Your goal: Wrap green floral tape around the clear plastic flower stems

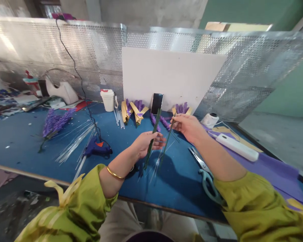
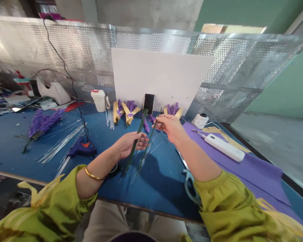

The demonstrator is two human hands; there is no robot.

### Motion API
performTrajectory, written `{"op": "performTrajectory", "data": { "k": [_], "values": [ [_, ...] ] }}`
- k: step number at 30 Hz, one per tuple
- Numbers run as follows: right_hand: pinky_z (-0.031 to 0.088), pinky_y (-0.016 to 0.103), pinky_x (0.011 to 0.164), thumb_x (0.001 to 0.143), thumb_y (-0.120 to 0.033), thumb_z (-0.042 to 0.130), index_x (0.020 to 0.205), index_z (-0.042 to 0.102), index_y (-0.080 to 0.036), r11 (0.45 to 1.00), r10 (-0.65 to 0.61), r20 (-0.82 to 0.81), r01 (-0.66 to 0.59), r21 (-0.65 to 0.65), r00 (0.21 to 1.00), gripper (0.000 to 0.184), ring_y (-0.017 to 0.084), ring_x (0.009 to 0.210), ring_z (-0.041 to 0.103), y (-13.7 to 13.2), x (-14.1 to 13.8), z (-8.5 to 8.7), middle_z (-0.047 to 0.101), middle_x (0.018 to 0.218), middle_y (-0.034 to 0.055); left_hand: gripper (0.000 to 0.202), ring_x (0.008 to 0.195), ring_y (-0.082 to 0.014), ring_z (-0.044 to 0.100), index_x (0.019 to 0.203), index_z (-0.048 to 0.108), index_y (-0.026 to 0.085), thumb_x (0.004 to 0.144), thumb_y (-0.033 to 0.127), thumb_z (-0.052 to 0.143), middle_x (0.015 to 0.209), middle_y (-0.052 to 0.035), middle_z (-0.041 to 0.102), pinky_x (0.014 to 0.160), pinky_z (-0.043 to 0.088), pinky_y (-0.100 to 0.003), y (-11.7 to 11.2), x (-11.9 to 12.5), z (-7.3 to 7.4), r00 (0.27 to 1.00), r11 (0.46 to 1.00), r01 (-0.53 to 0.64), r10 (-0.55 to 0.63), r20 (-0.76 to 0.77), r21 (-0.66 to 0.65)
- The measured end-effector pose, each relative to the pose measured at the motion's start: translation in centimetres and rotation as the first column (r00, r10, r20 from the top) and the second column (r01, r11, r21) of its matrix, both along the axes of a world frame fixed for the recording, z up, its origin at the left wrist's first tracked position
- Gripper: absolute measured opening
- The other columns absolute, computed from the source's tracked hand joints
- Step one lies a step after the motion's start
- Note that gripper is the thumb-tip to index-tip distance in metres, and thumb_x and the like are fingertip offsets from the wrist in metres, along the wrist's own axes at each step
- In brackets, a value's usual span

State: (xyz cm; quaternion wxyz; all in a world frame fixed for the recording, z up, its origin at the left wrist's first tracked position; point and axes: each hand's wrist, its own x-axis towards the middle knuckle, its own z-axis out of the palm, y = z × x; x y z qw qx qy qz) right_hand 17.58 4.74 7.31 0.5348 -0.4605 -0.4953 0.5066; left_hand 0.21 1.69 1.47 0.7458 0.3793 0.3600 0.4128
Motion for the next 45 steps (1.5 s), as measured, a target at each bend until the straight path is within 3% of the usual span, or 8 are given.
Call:
{"op": "performTrajectory", "data": {
  "k": [7, 11, 17, 21, 25, 30, 38, 45],
  "values": [
    [0.050, 0.026, 0.067, 0.068, -0.029, 0.068, 0.072, 0.062, -0.015, 0.998, -0.058, 0.158, 0.053, 0.038, 0.986, 0.016, 0.013, 0.064, 0.064, 0.5, -0.5, -4.4, 0.068, 0.071, 0.0038, 0.022, 0.040, -0.0021, 0.036, 0.092, 0.061, 0.012, 0.093, 0.027, 0.046, 0.064, 0.0029, 0.047, 0.037, 0.026, -0.015, -0.8, 0.5, -0.8, 0.977, 0.977, 0.211, -0.211, 0.013, -0.039],
    [0.048, 0.036, 0.090, 0.074, -0.032, 0.064, 0.110, 0.061, -0.018, 0.946, -0.266, 0.254, 0.201, 0.255, 0.930, 0.038, 0.020, 0.104, 0.062, 1.8, 0.2, -5.7, 0.065, 0.117, 0.0101, 0.022, 0.039, -0.0005, 0.022, 0.090, 0.061, 0.011, 0.093, 0.028, 0.046, 0.062, 0.0064, 0.033, 0.035, 0.014, -0.014, -0.7, 0.3, -0.9, 0.976, 0.975, 0.219, -0.217, 0.033, -0.047],
    [0.046, 0.036, 0.093, 0.089, -0.035, 0.045, 0.114, 0.063, -0.018, 0.932, -0.125, 0.536, -0.087, 0.353, 0.835, 0.035, 0.021, 0.107, 0.061, 2.2, 0.3, -6.3, 0.067, 0.117, 0.0066, 0.022, 0.038, -0.0009, 0.020, 0.091, 0.060, 0.011, 0.093, 0.026, 0.045, 0.061, 0.0067, 0.031, 0.035, 0.013, -0.015, -1.2, 0.3, -0.4, 0.971, 0.965, 0.240, -0.239, 0.021, -0.106],
    [0.047, 0.036, 0.089, 0.090, -0.034, 0.048, 0.110, 0.063, -0.015, 0.941, -0.294, 0.860, -0.029, 0.336, 0.418, 0.032, 0.024, 0.104, 0.063, 2.4, 1.7, -5.9, 0.067, 0.113, 0.0126, 0.018, 0.037, -0.0011, 0.020, 0.092, 0.058, 0.012, 0.093, 0.025, 0.045, 0.059, 0.0071, 0.033, 0.035, 0.011, -0.016, -0.6, 0.1, -0.4, 0.998, 0.993, 0.016, -0.023, -0.058, -0.113],
    [0.048, 0.041, 0.079, 0.089, -0.052, 0.044, 0.093, 0.065, -0.013, 0.984, -0.171, 0.985, 0.042, 0.172, -0.030, 0.044, 0.032, 0.096, 0.065, 2.7, 2.9, -6.1, 0.068, 0.102, 0.0192, 0.007, 0.044, -0.0027, 0.038, 0.086, 0.054, 0.013, 0.088, 0.020, 0.052, 0.069, 0.0015, 0.051, 0.038, 0.022, -0.017, 0.9, -0.6, -0.8, 0.924, 0.938, -0.338, 0.318, -0.212, -0.069],
    [0.049, 0.040, 0.076, 0.079, -0.073, 0.040, 0.095, 0.062, -0.013, 0.996, -0.084, 0.995, -0.008, 0.084, -0.044, 0.066, 0.033, 0.095, 0.064, 2.2, 1.7, -7.1, 0.068, 0.099, 0.0172, 0.005, 0.054, -0.0060, 0.051, 0.080, 0.053, 0.013, 0.084, 0.016, 0.056, 0.071, -0.0011, 0.055, 0.044, 0.033, -0.018, 2.5, -1.5, -1.5, 0.866, 0.890, -0.446, 0.402, -0.299, -0.095],
    [0.049, 0.039, 0.077, 0.085, -0.025, 0.045, 0.103, 0.062, -0.010, 0.993, -0.111, 0.988, 0.018, 0.113, -0.112, 0.029, 0.032, 0.099, 0.064, 2.4, 2.1, -8.0, 0.065, 0.107, 0.0199, 0.011, 0.052, -0.0096, 0.052, 0.071, 0.058, 0.011, 0.081, 0.014, 0.057, 0.061, -0.0044, 0.059, 0.047, 0.040, -0.020, 2.4, -1.4, -1.6, 0.915, 0.924, -0.333, 0.269, -0.301, -0.186],
    [0.048, 0.039, 0.078, 0.081, -0.017, 0.046, 0.099, 0.066, -0.009, 0.993, -0.071, 0.995, 0.088, 0.077, -0.069, 0.027, 0.033, 0.098, 0.065, 3.3, 3.0, -8.4, 0.068, 0.102, 0.0225, 0.012, 0.054, -0.0094, 0.055, 0.071, 0.058, 0.011, 0.082, 0.014, 0.056, 0.064, -0.0040, 0.060, 0.050, 0.041, -0.021, 2.2, -1.3, -1.4, 0.928, 0.933, -0.310, 0.254, -0.273, -0.185]
  ]
}}
